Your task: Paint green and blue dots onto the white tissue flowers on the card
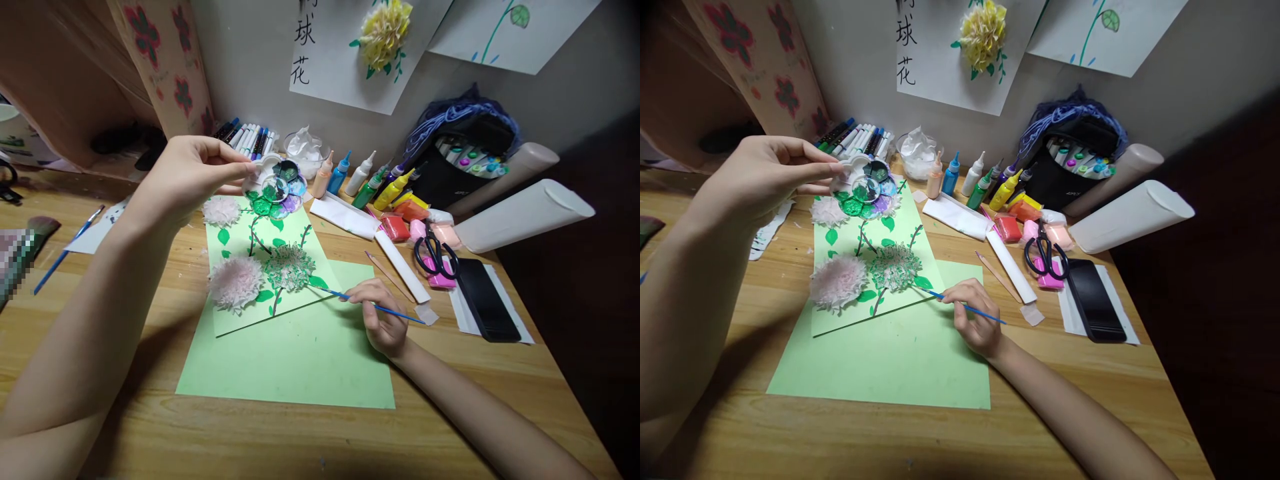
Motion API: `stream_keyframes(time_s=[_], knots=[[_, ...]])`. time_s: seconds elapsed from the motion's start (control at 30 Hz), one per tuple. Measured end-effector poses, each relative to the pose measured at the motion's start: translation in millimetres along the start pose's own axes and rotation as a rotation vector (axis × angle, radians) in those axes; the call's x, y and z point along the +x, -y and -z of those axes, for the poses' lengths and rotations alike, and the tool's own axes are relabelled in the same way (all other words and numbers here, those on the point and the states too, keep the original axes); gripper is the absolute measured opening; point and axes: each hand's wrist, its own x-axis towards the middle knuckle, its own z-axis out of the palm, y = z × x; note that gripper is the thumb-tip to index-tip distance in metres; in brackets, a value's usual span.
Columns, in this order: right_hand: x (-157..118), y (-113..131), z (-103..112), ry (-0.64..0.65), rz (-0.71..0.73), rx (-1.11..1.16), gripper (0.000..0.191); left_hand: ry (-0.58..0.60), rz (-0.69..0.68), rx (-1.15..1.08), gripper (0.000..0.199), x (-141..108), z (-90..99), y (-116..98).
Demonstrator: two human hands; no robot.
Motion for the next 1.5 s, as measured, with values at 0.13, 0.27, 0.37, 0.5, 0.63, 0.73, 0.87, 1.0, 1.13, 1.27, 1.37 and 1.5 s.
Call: stream_keyframes(time_s=[0.13,0.27,0.37,0.5,0.63,0.73,0.87,1.0,1.13,1.27,1.37,1.5], knots=[[-2.9,-3.3,-0.5,-0.062,-0.061,0.080,0.021,-0.023,-0.020,-0.006,0.031,0.4,1.6,0.2],[0.8,-7.1,-3.2,-0.107,-0.214,0.243,0.023,-0.027,-0.016,0.016,0.032,0.0,3.4,-0.9],[3.4,-8.5,-4.7,-0.094,-0.306,0.347,0.022,-0.018,-0.033,0.018,0.028,-0.8,5.0,-1.5],[1.4,-3.1,-4.9,-0.091,-0.259,0.314,0.027,-0.009,-0.049,0.007,0.022,-1.0,8.0,-2.3],[1.0,8.8,-6.5,0.040,-0.026,0.109,0.027,0.004,-0.035,0.008,0.021,-1.8,12.0,-5.3],[4.2,15.1,-9.2,0.119,0.127,0.002,0.026,0.019,-0.040,-0.035,0.024,-3.1,15.8,-6.9],[6.1,16.0,-11.0,0.169,0.197,-0.043,0.026,0.021,-0.064,-0.057,0.022,-4.4,19.4,-7.3],[4.1,14.4,-9.4,0.161,0.218,-0.068,0.026,0.024,-0.050,-0.082,0.018,-5.3,19.2,-9.0],[3.9,14.9,-9.1,0.219,0.252,-0.077,0.025,0.021,-0.041,-0.107,0.016,-6.2,18.8,-9.7],[4.2,14.6,-9.3,0.195,0.257,-0.071,0.025,0.038,-0.072,-0.116,0.017,-4.0,18.9,-6.2],[3.2,13.1,-9.4,0.210,0.266,-0.069,0.025,0.023,-0.075,-0.112,0.013,-0.2,18.0,-3.0],[2.2,11.8,-9.3,0.217,0.253,-0.074,0.025,0.008,-0.077,-0.101,0.012,3.1,16.7,-1.0]])
